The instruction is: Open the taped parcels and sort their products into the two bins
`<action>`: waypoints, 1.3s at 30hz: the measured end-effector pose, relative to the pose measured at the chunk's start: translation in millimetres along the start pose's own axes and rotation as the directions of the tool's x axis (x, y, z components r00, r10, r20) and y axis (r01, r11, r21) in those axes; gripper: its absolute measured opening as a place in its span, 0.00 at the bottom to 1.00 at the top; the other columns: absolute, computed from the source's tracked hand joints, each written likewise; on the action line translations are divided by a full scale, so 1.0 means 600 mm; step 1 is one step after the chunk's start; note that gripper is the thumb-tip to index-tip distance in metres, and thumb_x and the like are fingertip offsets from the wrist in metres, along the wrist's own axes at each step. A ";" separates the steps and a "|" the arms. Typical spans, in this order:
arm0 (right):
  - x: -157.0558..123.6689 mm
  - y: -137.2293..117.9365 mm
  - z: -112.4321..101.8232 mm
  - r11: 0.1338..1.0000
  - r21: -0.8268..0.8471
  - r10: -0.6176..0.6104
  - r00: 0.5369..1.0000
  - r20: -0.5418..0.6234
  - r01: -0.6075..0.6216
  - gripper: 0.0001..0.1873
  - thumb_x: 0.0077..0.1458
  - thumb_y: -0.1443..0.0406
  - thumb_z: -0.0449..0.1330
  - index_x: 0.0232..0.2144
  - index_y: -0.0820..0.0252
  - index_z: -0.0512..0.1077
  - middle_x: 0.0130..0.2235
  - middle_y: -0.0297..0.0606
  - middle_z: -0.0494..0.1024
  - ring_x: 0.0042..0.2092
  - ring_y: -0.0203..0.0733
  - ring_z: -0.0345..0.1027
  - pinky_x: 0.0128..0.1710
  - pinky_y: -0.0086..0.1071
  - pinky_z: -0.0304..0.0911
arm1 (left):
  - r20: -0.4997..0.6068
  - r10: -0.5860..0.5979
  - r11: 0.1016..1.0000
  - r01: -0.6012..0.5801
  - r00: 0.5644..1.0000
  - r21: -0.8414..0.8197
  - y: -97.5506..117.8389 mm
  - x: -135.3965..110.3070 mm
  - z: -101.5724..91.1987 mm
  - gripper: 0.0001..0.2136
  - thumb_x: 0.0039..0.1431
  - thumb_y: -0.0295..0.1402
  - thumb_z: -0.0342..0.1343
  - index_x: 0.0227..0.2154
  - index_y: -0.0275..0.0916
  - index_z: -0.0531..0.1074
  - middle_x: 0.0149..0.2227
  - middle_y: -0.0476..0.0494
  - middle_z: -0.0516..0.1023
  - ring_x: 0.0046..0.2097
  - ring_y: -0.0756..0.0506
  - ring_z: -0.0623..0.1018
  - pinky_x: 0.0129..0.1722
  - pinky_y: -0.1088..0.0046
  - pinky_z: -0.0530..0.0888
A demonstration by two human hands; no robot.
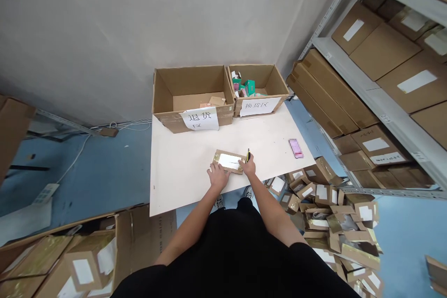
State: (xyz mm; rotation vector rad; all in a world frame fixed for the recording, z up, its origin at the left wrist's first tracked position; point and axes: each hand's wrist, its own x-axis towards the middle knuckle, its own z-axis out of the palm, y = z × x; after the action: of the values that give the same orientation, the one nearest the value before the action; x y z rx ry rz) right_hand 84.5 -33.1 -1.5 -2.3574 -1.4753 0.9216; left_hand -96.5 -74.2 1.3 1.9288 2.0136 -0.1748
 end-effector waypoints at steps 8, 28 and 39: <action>0.050 -0.036 0.015 0.994 -0.107 0.042 0.996 0.073 -0.034 0.41 0.62 0.51 0.64 0.69 0.59 0.55 0.52 0.51 0.83 0.52 0.53 0.80 0.46 0.38 0.72 | 0.136 0.407 0.913 -0.405 0.903 -0.044 -0.020 0.047 -0.027 0.26 0.72 0.37 0.50 0.70 0.46 0.63 0.72 0.36 0.64 0.72 0.31 0.61 0.67 0.47 0.64; 0.075 -0.042 0.043 0.995 0.071 0.059 0.995 0.078 -0.064 0.42 0.60 0.55 0.68 0.70 0.56 0.57 0.52 0.46 0.83 0.53 0.52 0.79 0.50 0.36 0.69 | 0.219 0.238 0.971 -0.239 0.946 -0.019 -0.003 0.073 -0.045 0.25 0.62 0.49 0.65 0.57 0.41 0.74 0.63 0.33 0.72 0.65 0.33 0.69 0.62 0.54 0.68; 0.015 0.060 -0.008 0.865 0.501 -0.053 0.986 0.157 -0.033 0.34 0.68 0.54 0.50 0.73 0.53 0.52 0.33 0.28 0.78 0.21 0.36 0.67 0.25 0.30 0.69 | 0.198 0.151 0.988 -0.141 0.969 -0.062 0.004 0.065 -0.027 0.29 0.61 0.43 0.68 0.62 0.43 0.68 0.78 0.32 0.50 0.78 0.32 0.50 0.73 0.46 0.55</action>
State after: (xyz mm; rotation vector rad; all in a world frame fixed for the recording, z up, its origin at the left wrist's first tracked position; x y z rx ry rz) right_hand 116.8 -41.9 -18.6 -1.9239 -1.1141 1.3394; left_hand -97.1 -31.9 3.9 1.9364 1.7242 -0.2718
